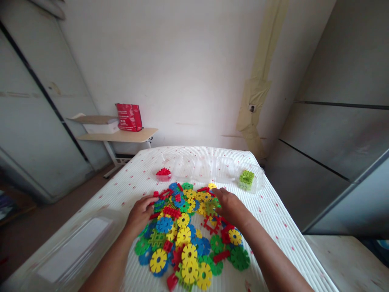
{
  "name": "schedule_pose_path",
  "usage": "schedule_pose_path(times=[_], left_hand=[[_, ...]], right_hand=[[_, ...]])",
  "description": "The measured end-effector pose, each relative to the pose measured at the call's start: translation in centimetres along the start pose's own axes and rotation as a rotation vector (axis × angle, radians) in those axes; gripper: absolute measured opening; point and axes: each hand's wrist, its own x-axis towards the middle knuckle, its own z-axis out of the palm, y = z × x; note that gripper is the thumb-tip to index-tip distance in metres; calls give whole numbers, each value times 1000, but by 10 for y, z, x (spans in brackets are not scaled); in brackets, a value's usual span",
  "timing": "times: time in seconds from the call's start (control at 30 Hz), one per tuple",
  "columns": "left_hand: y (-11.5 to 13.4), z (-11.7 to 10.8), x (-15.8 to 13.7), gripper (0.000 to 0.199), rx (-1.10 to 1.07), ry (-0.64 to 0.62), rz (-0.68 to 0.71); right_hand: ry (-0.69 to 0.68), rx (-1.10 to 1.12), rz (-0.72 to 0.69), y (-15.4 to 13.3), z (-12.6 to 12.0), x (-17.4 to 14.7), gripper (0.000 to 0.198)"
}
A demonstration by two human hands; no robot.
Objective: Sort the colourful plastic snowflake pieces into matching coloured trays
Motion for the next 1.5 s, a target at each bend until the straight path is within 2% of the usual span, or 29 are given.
schedule_pose_path(times=[0.23,0.4,0.57,0.83,1.5], left_hand=[[1,0,0,33,8,4,4],[2,-2,0,33,7,-5,11],[2,-1,0,33,12,-8,1],[1,0,0,33,3,-10,5],[2,-2,0,33,2,-14,4]], right_hand=[[-100,-23,-109,-25,0,4,65],[-43,-3,-53,-5,-8,-4,61],[-94,17,-40,12,-7,-12,65],[-97,-42,26,3,7,-5,65],[-113,-107,43,-4,8,-4,75]])
